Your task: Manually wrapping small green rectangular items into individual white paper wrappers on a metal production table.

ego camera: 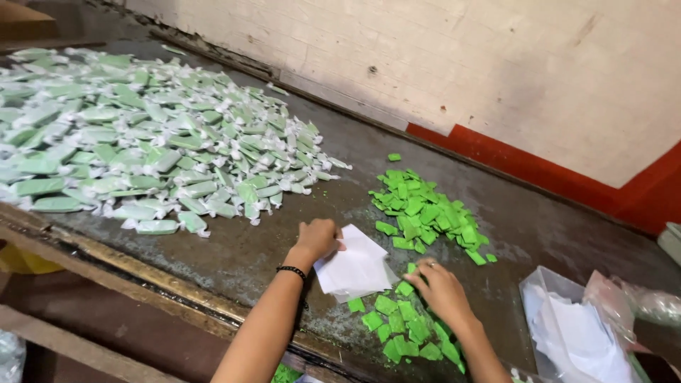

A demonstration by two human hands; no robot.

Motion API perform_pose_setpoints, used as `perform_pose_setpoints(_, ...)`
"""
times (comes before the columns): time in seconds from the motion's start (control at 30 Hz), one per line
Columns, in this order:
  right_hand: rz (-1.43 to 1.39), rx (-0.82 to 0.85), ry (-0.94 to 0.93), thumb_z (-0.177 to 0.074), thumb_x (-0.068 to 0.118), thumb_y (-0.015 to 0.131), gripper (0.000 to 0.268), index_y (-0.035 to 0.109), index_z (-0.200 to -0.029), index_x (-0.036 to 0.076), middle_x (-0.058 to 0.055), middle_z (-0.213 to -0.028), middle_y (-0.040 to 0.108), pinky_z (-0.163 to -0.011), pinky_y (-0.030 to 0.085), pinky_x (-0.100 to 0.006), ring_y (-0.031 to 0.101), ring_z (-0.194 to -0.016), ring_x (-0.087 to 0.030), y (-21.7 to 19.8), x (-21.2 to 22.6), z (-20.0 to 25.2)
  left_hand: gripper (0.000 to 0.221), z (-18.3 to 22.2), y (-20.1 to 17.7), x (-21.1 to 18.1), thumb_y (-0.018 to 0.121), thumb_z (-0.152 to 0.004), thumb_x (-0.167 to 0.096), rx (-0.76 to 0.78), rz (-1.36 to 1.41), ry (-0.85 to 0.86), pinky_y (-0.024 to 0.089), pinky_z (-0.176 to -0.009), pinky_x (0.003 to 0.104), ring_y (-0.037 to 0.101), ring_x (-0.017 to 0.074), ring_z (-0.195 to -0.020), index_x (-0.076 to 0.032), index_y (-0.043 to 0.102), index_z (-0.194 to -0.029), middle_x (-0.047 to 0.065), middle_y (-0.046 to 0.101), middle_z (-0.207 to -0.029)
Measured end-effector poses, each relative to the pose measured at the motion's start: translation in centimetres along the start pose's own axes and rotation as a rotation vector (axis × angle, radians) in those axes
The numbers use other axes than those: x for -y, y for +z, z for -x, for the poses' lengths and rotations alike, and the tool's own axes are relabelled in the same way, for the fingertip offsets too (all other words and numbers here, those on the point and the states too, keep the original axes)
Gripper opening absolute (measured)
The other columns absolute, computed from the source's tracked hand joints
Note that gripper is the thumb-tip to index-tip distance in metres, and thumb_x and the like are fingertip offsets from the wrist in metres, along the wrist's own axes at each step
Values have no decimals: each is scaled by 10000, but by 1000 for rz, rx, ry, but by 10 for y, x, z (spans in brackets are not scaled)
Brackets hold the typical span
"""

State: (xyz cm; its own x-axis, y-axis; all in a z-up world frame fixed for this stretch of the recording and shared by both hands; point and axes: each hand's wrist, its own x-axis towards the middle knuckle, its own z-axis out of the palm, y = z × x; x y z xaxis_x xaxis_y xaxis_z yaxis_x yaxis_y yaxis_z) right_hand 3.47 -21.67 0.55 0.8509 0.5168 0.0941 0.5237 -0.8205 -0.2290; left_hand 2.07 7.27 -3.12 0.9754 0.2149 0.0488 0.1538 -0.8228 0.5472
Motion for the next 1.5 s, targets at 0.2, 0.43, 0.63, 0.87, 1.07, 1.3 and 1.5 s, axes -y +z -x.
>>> perform_pose_setpoints(0.2,-143,-127,-37,-876,81,583,360,626,-1218,186,-5,-1328,584,-1060,433,-455,551,-1205,-224,-21,-9,6,234,0,8,-3,567,-886,-152,9,-87,84,306,-932,626,517,386,-1071,-169,717,-1064,132,548,-1109)
perform_pose_setpoints(0.43,-129,36,-50,-780,419,727,981,83,-1515,336,3,-1616,-32,-1084,119,-629,-50,-1472,-296,-4,-6,2,188,8,-1,-10,672,-795,-99,-180,75,105,352,-903,518,614,275,-995,-192,531,-878,-13,685,-958)
perform_pose_setpoints(0.63,-113,98,-45,-829,420,663,572,518,-1363,274,-37,-1433,476,-1102,259,-524,361,-1361,-273,-7,-12,-1,264,9,-3,-15,603,-864,-112,-178,48,178,314,-929,489,624,166,-791,-208,588,-618,-95,675,-720)
perform_pose_setpoints(0.87,-299,45,163,-853,232,685,543,508,-1351,106,-89,-1402,494,-1090,408,-471,464,-1315,-265,-15,-8,2,125,-2,6,-8,651,-825,-87,-240,65,258,420,-794,516,628,328,-897,-98,675,-947,87,663,-950)
perform_pose_setpoints(1.07,-301,4,177,-804,285,736,528,591,-1262,67,-105,-1297,605,-941,523,-397,624,-1142,-248,-15,-13,1,195,13,-10,-21,671,-874,-267,-345,220,372,485,-635,398,669,283,-740,-75,643,-862,98,703,-802)
perform_pose_setpoints(1.3,-355,-86,106,-910,274,594,252,712,-1097,154,-9,-921,781,-434,467,-194,401,-365,-50,-12,-19,6,255,23,-16,-41,612,-850,-82,-350,172,419,488,-722,461,647,365,-949,-113,624,-1103,132,693,-1076)
perform_pose_setpoints(1.5,-294,-355,47,-868,182,647,264,690,-1109,85,-72,-1026,610,-764,534,-318,622,-860,-196,6,-53,-12,347,31,-29,-48,646,-880,-380,-339,309,339,392,-590,369,608,269,-660,-120,548,-671,66,658,-686)
